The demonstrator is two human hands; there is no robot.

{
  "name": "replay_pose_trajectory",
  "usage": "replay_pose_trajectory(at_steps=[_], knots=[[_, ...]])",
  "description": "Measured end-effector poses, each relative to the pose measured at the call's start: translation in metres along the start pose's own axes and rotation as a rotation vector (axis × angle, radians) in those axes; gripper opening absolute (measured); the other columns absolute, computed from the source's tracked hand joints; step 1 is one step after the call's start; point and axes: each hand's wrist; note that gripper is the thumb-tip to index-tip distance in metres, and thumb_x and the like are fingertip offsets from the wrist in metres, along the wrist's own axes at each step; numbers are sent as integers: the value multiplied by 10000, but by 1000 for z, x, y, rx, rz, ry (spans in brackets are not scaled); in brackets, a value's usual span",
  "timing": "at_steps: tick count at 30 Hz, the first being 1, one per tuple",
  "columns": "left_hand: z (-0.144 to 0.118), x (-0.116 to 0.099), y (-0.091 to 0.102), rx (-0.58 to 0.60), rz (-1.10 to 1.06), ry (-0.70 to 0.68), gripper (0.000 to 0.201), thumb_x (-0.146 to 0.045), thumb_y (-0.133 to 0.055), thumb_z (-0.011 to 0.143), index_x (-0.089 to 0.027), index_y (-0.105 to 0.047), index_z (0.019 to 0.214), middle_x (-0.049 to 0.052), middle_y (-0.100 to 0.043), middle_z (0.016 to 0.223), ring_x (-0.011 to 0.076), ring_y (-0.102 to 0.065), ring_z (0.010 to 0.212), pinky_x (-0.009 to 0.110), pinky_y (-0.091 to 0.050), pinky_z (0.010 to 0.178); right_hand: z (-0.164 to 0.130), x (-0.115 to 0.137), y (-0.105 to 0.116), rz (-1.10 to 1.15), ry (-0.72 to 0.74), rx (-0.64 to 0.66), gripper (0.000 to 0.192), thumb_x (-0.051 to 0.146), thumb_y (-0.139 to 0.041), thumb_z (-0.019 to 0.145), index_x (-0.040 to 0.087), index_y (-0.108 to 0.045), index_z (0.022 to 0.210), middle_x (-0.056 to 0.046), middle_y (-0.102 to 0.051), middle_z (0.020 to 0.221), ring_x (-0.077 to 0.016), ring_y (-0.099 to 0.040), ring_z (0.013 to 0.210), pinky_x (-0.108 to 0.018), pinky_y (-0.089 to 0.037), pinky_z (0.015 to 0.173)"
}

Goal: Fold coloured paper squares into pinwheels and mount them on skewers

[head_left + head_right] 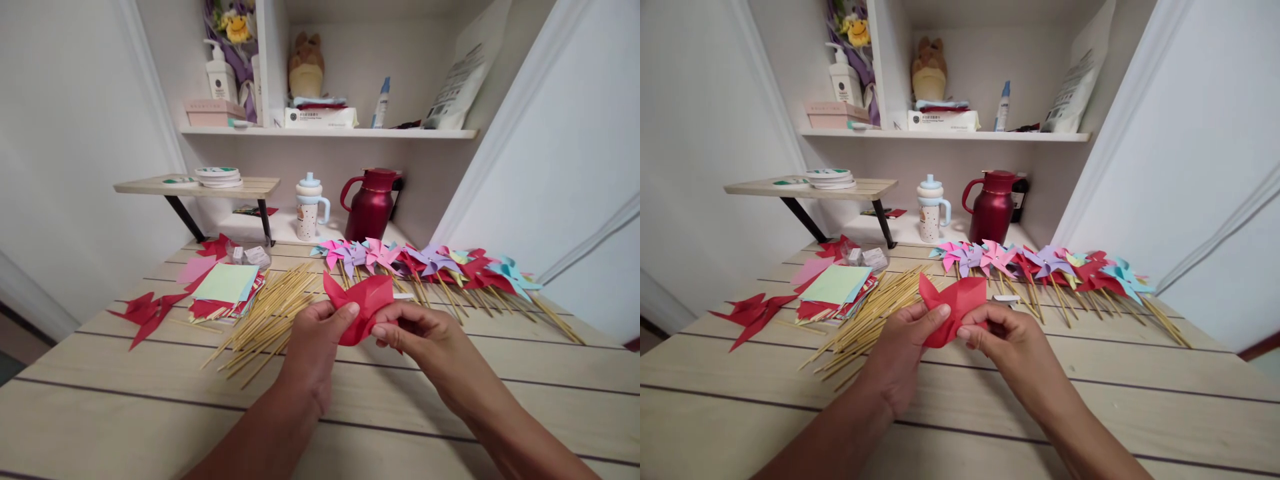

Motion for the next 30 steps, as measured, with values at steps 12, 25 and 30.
replay_pose_trajectory(at_steps=[12,25,30], knots=[[-2,-3,-4,-58,117,-26,183,-310,-783,680,-154,-739,767,62,-722,738,184,-651,678,334,-504,730,0,4,-1,-94,-90,-45,286,465,-721,760,215,-662,636,-4,-587,596,-140,-479,553,-264,-394,516],[-5,-4,-5,-70,164,10,174,-305,-764,696,-153,-732,777,66,-719,744,188,-645,679,343,-511,741,1,0,-1,-151,-108,-67,271,464,-710,760,231,-665,630,-12,-601,560,-153,-486,525,-281,-381,509],[-5,-6,-6,-72,209,9,142,-292,-744,698,-155,-709,715,51,-682,675,177,-616,627,351,-505,720,2,-3,0,-153,-107,-75,270,478,-718,761,231,-692,656,-18,-619,566,-151,-504,524,-277,-393,499]])
Point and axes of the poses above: each hand's wrist, its own z-axis towards the middle knuckle, its own y-axis out of the back of the hand, x = y × z
